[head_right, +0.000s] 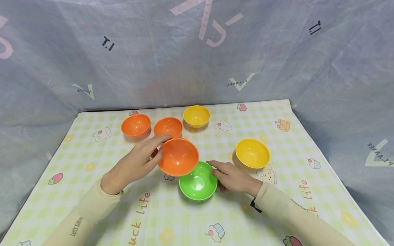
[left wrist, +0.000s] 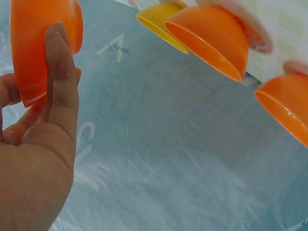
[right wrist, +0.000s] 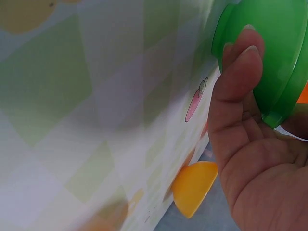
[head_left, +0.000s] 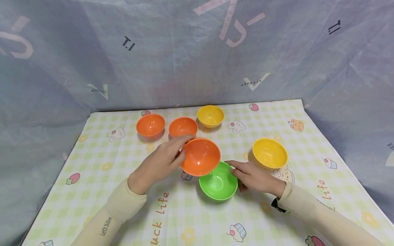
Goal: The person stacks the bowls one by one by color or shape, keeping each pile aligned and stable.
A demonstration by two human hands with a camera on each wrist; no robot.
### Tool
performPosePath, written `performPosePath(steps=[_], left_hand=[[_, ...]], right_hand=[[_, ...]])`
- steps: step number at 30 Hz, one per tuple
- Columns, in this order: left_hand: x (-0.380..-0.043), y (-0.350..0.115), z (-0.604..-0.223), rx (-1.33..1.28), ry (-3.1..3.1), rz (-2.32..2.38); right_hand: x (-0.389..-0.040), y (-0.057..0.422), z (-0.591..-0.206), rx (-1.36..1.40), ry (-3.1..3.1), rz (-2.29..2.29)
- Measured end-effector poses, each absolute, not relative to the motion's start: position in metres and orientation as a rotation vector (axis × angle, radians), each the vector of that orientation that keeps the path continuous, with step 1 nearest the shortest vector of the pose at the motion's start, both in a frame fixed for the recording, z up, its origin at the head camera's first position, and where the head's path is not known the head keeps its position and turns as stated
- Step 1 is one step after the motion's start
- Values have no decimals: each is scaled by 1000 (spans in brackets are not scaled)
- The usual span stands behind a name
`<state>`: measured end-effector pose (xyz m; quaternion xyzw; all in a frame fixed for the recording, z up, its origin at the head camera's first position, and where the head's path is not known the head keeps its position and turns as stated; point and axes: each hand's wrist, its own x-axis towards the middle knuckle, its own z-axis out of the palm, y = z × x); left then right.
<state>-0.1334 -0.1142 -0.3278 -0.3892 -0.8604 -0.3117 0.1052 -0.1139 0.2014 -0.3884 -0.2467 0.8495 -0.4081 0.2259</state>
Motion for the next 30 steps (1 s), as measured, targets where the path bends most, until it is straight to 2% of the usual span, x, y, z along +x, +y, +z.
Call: performPosePath(steps=[30], left_hand=[[-120,-89,-339,-1219,-2556,-854]], right_hand=[[-111,203,-389,-684,2369,-1125]])
